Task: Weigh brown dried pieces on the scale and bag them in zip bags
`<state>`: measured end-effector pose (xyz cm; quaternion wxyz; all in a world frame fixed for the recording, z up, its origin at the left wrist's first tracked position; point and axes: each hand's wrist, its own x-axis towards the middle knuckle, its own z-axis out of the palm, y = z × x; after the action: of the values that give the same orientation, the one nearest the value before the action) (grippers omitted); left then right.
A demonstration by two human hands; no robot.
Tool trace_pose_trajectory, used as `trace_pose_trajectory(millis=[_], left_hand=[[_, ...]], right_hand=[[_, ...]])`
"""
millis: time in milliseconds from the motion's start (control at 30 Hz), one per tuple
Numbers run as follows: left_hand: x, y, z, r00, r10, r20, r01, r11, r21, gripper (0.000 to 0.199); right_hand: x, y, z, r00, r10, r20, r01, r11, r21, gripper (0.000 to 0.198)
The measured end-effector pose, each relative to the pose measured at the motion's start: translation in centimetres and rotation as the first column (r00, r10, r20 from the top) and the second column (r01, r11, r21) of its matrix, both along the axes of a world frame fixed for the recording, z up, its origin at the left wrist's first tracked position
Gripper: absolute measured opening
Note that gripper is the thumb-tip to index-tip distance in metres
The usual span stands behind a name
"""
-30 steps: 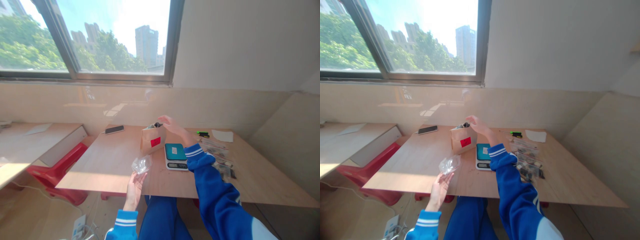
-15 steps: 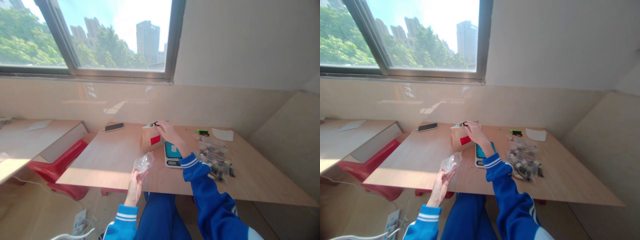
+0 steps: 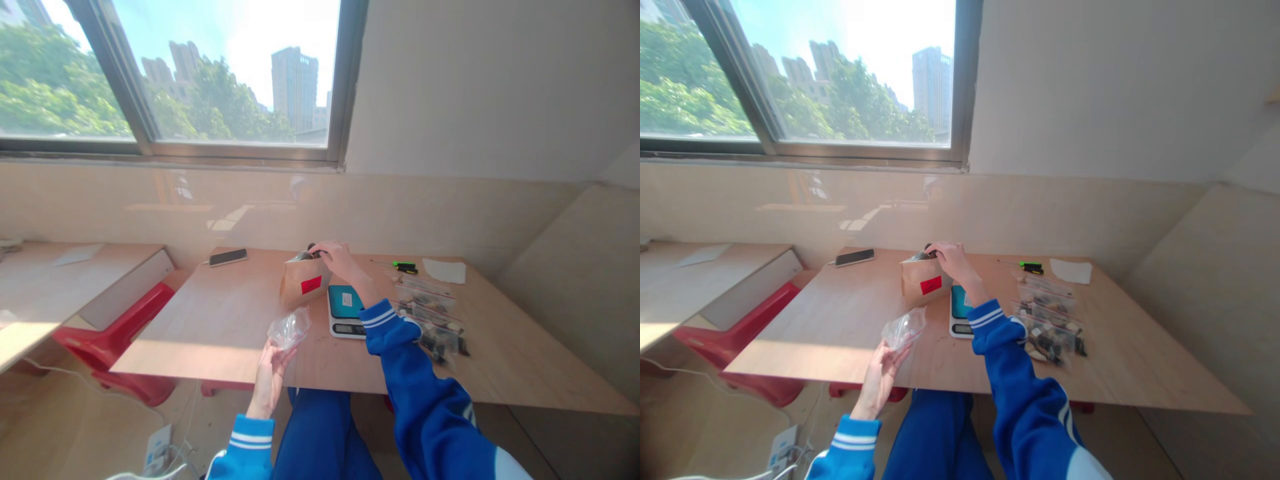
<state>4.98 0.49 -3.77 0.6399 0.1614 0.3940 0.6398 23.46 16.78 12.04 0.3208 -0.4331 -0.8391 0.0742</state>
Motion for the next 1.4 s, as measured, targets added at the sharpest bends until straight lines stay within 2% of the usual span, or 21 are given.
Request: trace_pose_trajectory(millis=[100,167,300,367,400,433,467,533,567,600,633,700,800,867,933,1000,1133,1300,1400], left_hand=[[-0.1,-0.1,0.2,1.0,0.004,-0.019,-0.004,1.0,-0.003,0.015],[-0.1,-0.2,0.1,0.999,0.003,-0.036,-0.003,1.0,-0.008,0.018],[-0.2,-0.3,0.1,0.997,0.004,-0.077,-0.005,1.0,-0.014,0.021],[-0.1,-0.4,0.2,0.995,0.01,-0.095,-0.01,1.0,-0.005,0.021],[0.0,-0.4,0.4,0.995,0.015,-0.102,-0.015,1.0,0.004,0.022],[0.1,-0.5,0.5,0.993,0.025,-0.112,-0.023,1.0,0.017,0.022],[0.2,-0.5,0.8,0.992,0.037,-0.123,-0.033,0.999,0.033,0.022],[0.5,-0.6,1.3,0.987,0.068,-0.149,-0.058,0.996,0.071,0.022],[0.6,-0.6,1.5,0.984,0.084,-0.159,-0.07,0.994,0.089,0.022],[0.6,-0.7,1.7,0.98,0.097,-0.174,-0.079,0.991,0.105,0.023],[0.6,-0.7,1.9,0.974,0.104,-0.201,-0.081,0.989,0.121,0.024],[0.4,-0.8,2.2,0.95,0.106,-0.294,-0.067,0.988,0.139,0.026],[-0.7,-1.0,2.7,0.892,0.013,-0.452,0.044,0.992,0.114,0.03],[-1.6,-1.2,3.1,0.867,-0.123,-0.483,0.182,0.98,0.078,0.035],[-2.5,-1.5,3.6,0.845,-0.261,-0.466,0.325,0.944,0.061,0.04],[-3.2,-1.7,4.1,0.855,-0.32,-0.408,0.381,0.922,0.075,0.041],[-3.4,-1.1,4.4,0.946,-0.165,-0.278,0.193,0.978,0.076,0.045],[-2.9,0.7,4.5,0.935,-0.038,-0.351,0.06,0.997,0.054,0.047],[-3.6,1.5,4.7,0.915,-0.022,-0.404,0.05,0.997,0.058,0.045]], right_hand=[[0.0,-0.3,-0.1,0.999,-0.018,0.039,0.018,1.0,0.002,0.047],[0.1,-0.7,0.0,1.0,-0.008,-0.008,0.008,1.0,0.003,0.051],[0.0,-2.6,-0.4,0.95,0.036,-0.309,-0.015,0.998,0.068,0.046],[-0.4,-4.2,-1.4,0.896,0.001,-0.443,-0.007,1.0,-0.013,0.036],[-0.8,-5.2,-2.2,0.877,-0.034,-0.479,-0.021,0.994,-0.109,0.029],[-1.2,-6.2,-3.1,0.86,-0.075,-0.504,-0.058,0.968,-0.243,0.024],[-1.6,-7.3,-4.1,0.848,-0.115,-0.517,-0.113,0.914,-0.389,0.023],[-2.6,-9.5,-6.0,0.832,-0.169,-0.529,-0.246,0.742,-0.624,0.036],[-3.0,-10.5,-6.9,0.816,-0.185,-0.548,-0.316,0.651,-0.69,0.046],[-3.5,-11.3,-7.6,0.791,-0.205,-0.577,-0.376,0.581,-0.722,0.057],[-3.8,-11.9,-8.2,0.758,-0.236,-0.609,-0.417,0.543,-0.729,0.069],[-4.2,-12.5,-9.1,0.661,-0.336,-0.671,-0.437,0.555,-0.708,0.087],[-4.1,-12.1,-9.6,0.519,-0.43,-0.739,-0.389,0.651,-0.652,0.086],[-3.6,-11.8,-9.6,0.479,-0.405,-0.779,-0.424,0.67,-0.609,0.082],[-3.0,-11.8,-9.6,0.462,-0.364,-0.809,-0.48,0.664,-0.573,0.077],[-2.7,-12.0,-9.6,0.458,-0.329,-0.826,-0.506,0.668,-0.546,0.072],[-3.1,-12.6,-10.2,0.506,-0.298,-0.81,-0.512,0.652,-0.56,0.066],[-4.5,-13.0,-11.7,0.471,-0.319,-0.823,-0.485,0.685,-0.543,0.074],[-4.6,-13.3,-12.5,0.493,-0.385,-0.781,-0.45,0.655,-0.607,0.058]])
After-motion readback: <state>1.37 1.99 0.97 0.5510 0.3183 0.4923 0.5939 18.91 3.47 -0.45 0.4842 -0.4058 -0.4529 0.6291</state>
